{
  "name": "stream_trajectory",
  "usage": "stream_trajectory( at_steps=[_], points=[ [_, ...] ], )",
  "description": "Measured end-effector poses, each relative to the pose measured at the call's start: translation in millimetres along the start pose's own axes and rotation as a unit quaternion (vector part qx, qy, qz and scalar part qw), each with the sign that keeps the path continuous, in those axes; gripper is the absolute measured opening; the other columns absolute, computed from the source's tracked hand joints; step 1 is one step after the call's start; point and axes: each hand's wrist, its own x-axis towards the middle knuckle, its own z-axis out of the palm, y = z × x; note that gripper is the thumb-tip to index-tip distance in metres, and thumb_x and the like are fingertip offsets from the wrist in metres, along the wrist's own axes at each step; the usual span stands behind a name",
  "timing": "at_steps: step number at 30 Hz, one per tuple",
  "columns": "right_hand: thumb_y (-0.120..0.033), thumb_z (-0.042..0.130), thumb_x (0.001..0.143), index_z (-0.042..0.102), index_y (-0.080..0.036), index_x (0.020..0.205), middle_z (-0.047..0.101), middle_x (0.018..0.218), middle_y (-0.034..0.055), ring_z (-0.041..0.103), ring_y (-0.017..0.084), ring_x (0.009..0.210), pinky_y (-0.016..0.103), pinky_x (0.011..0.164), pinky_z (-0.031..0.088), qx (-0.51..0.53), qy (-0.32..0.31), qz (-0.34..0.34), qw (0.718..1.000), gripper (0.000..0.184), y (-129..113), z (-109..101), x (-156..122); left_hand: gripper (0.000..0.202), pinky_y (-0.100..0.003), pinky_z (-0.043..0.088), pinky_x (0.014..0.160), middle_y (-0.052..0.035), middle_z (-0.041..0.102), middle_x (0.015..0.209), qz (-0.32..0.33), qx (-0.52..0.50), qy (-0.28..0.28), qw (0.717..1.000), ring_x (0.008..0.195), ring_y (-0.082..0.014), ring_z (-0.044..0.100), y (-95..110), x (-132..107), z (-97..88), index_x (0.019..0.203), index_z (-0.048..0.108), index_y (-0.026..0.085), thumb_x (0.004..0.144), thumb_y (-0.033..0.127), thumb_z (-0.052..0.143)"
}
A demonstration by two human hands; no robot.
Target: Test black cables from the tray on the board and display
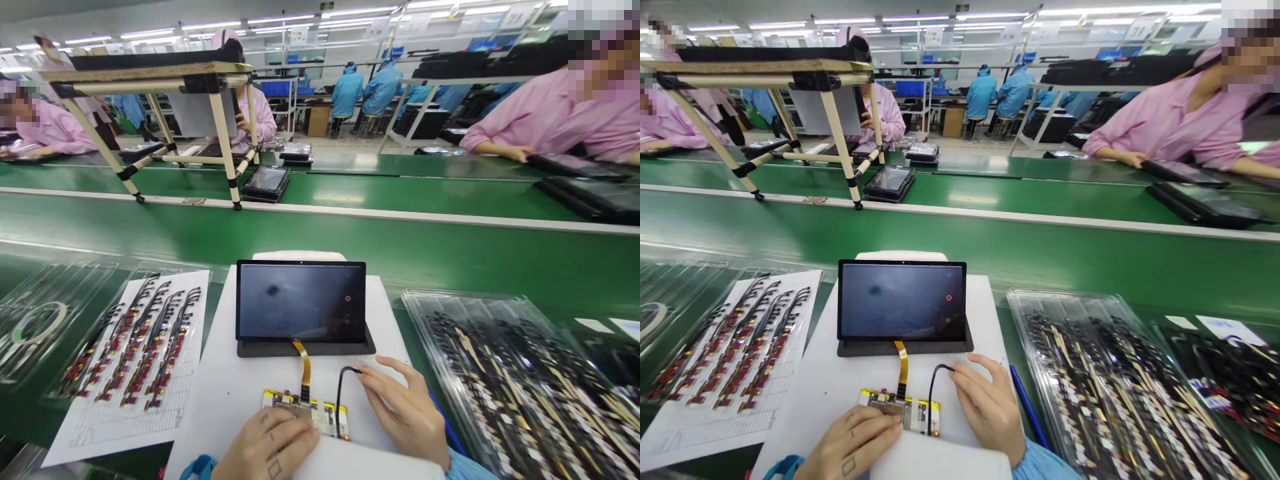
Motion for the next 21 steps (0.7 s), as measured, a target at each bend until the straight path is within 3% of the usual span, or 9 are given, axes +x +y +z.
stream_trajectory(
  at_steps=[5, 9, 21],
  points=[
    [-0.011, 0.053, 0.081, 0.061, -0.027, 0.097, 0.069, 0.079, -0.0042, 0.063, 0.018, 0.082, 0.034, 0.067, 0.045, -0.041, -0.009, -0.017, 0.999, 0.025, 2, 1, -9, 0.038, -0.027, 0.053, 0.074, -0.0122, 0.069, 0.091, -0.005, -0.008, -0.007, 1.000, 0.082, -0.0168, 0.064, 0, -3, 2.6, 0.123, 0.049, 0.006, 0.098, 0.025, 0.027],
    [-0.011, 0.052, 0.082, 0.061, -0.026, 0.095, 0.069, 0.082, -0.0049, 0.062, 0.019, 0.084, 0.034, 0.071, 0.043, -0.051, -0.019, -0.021, 0.998, 0.022, 5, 2, -14, 0.034, -0.026, 0.053, 0.072, -0.0122, 0.070, 0.091, 0.001, 0.005, -0.002, 1.000, 0.079, -0.0160, 0.063, -1, -3, 5.7, 0.111, 0.056, 0.005, 0.098, 0.020, 0.028],
    [-0.010, 0.052, 0.082, 0.061, -0.025, 0.093, 0.069, 0.082, -0.0053, 0.060, 0.019, 0.085, 0.033, 0.072, 0.042, -0.051, -0.017, -0.016, 0.998, 0.021, 5, 2, -12, 0.033, -0.025, 0.053, 0.067, -0.0104, 0.071, 0.087, 0.014, 0.012, -0.009, 1.000, 0.071, -0.0153, 0.064, -1, 4, 5.1, 0.103, 0.056, 0.005, 0.099, 0.018, 0.026]
  ],
)
